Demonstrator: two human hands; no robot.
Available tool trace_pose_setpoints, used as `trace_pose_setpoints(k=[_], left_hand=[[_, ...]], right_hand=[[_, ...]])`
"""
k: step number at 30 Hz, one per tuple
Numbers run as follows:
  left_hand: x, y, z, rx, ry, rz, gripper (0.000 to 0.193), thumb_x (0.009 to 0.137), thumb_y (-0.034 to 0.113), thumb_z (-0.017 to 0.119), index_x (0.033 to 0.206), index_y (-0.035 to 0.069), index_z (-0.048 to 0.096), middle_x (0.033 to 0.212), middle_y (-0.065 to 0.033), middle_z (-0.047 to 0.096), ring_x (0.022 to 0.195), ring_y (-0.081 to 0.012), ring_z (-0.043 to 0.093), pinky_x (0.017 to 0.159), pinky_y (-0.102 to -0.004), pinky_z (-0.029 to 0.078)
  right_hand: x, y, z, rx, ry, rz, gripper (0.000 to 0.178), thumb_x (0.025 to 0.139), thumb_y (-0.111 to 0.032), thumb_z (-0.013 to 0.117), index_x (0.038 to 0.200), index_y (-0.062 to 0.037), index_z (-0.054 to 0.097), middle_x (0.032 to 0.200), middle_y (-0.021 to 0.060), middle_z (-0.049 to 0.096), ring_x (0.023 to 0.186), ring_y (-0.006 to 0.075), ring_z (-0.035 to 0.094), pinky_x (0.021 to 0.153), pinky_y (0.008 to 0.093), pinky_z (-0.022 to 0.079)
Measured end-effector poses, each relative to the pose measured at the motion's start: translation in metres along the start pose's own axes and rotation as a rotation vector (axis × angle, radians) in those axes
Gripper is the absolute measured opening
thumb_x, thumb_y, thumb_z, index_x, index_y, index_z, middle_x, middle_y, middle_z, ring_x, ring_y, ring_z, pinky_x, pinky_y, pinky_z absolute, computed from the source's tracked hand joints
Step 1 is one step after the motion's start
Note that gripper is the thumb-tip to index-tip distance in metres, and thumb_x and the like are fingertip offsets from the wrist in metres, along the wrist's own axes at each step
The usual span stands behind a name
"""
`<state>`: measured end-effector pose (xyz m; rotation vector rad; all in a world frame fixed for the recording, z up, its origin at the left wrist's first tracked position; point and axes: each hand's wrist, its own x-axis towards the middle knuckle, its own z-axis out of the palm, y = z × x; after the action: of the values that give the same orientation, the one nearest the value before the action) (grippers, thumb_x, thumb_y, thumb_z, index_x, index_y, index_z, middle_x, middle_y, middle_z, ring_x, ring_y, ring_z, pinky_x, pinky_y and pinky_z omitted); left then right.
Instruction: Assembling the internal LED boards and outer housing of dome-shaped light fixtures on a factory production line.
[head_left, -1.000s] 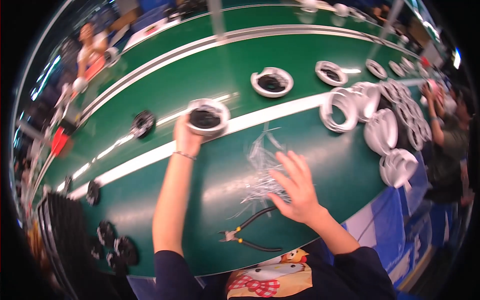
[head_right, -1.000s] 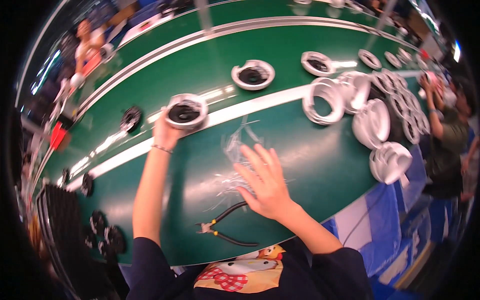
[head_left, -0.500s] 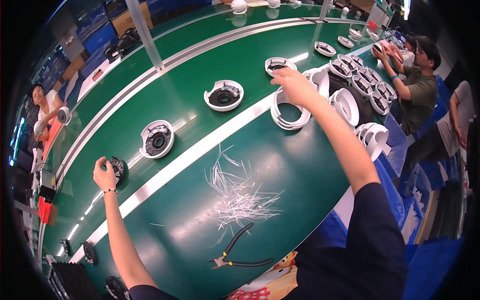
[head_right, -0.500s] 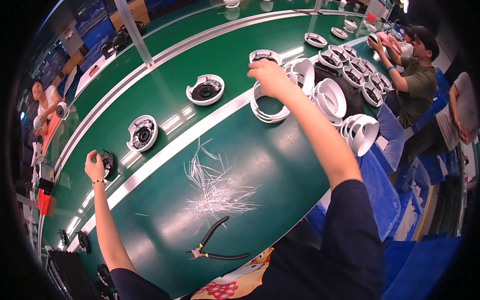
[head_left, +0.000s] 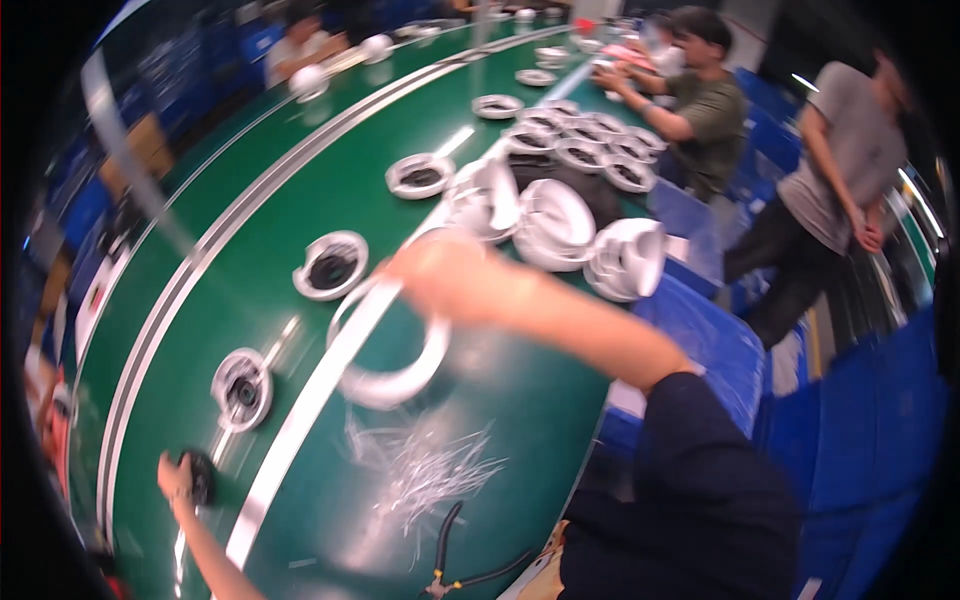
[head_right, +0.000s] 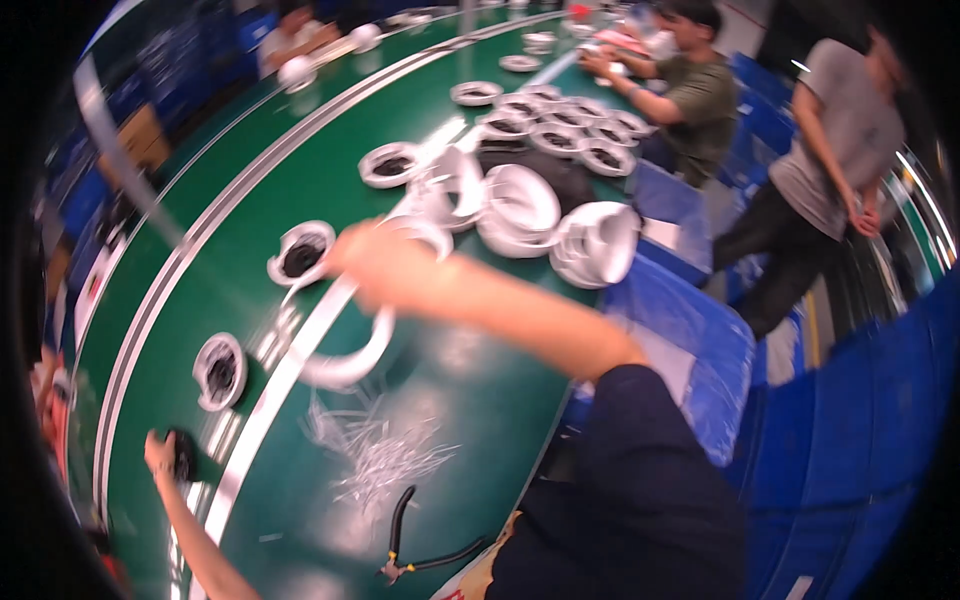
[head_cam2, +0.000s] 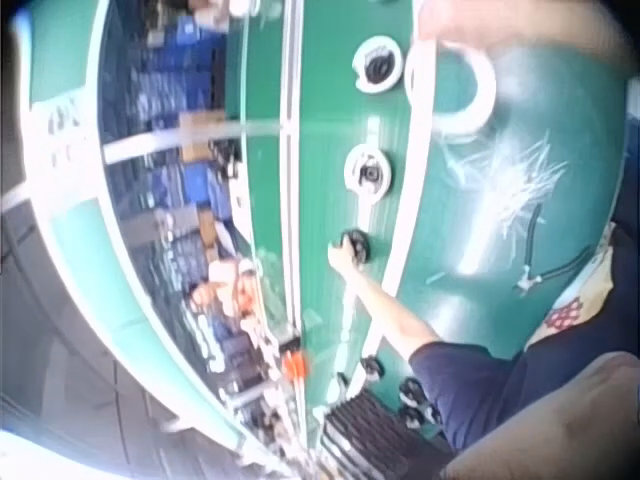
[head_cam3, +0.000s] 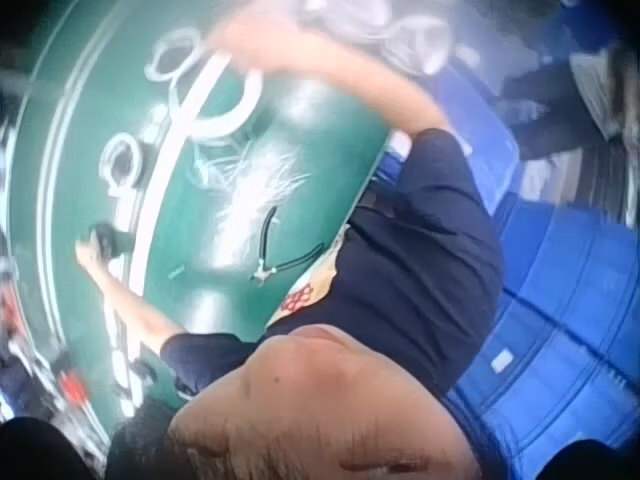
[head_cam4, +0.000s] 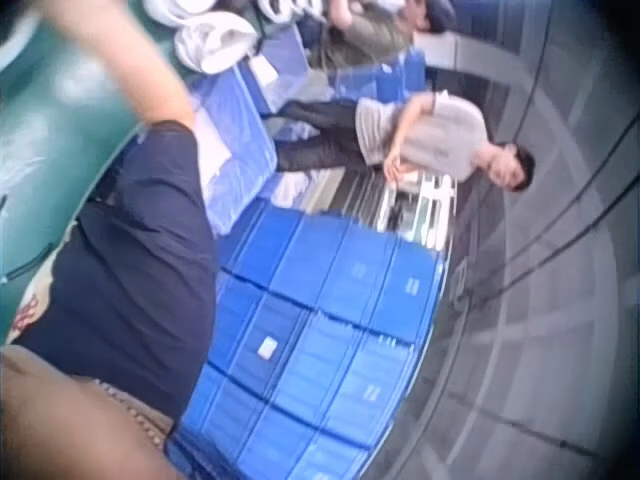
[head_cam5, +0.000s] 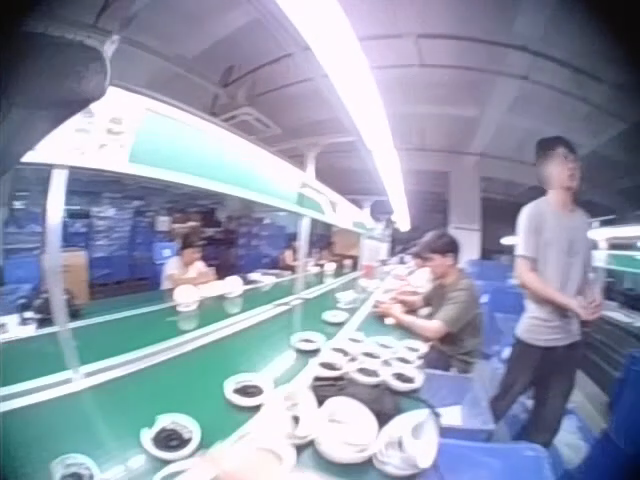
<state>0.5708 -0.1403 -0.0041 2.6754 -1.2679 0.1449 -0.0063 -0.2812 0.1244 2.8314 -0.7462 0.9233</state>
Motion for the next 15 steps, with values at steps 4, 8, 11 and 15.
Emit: trace_pose_setpoints(k=[4, 8, 11, 15], left_hand=[[-0.008, 0.031, -0.003, -0.075, -0.003, -0.067, 0.055, 0.063, 0.028, 0.07, 0.108, 0.001, 0.052, 0.09, -0.0177, 0.061, 0.087, -0.0291, 0.058, 0.08, -0.0352, 0.044], [-0.028, -0.002, -0.006, -0.515, -0.182, -0.063, 0.045, 0.067, 0.015, 0.068, 0.104, -0.005, 0.053, 0.092, -0.0152, 0.06, 0.081, -0.021, 0.058, 0.074, -0.0302, 0.045], [-0.087, 0.041, -0.035, -0.766, -0.186, -0.163, 0.035, 0.072, 0.011, 0.063, 0.104, 0.001, 0.055, 0.092, -0.0115, 0.059, 0.073, -0.0151, 0.058, 0.055, -0.025, 0.048], [-0.173, 0.068, -0.055, -1.093, 0.086, -0.164, 0.032, 0.075, 0.003, 0.059, 0.106, 0.001, 0.051, 0.092, -0.009, 0.057, 0.071, -0.0166, 0.058, 0.052, -0.0267, 0.051]], right_hand=[[-0.052, -0.09, -0.001, 0.37, -0.21, 0.152, 0.043, 0.064, 0.0, 0.052, 0.107, 0.0019, 0.048, 0.074, 0.0158, 0.054, 0.066, 0.0301, 0.057, 0.057, 0.0378, 0.048], [-0.089, -0.146, 0.036, 0.797, -0.373, 0.229, 0.054, 0.062, 0.002, 0.048, 0.116, 0.0035, 0.042, 0.087, 0.0192, 0.057, 0.069, 0.0349, 0.056, 0.062, 0.0415, 0.046], [-0.107, -0.169, 0.053, 0.83, -0.261, 0.239, 0.056, 0.064, -0.002, 0.048, 0.12, -0.0015, 0.04, 0.091, 0.0203, 0.056, 0.072, 0.0339, 0.057, 0.066, 0.0377, 0.047], [-0.11, -0.179, 0.05, 0.651, -0.38, 0.283, 0.052, 0.066, -0.004, 0.054, 0.116, -0.0018, 0.044, 0.103, 0.0195, 0.054, 0.077, 0.0321, 0.057, 0.069, 0.0362, 0.048]])
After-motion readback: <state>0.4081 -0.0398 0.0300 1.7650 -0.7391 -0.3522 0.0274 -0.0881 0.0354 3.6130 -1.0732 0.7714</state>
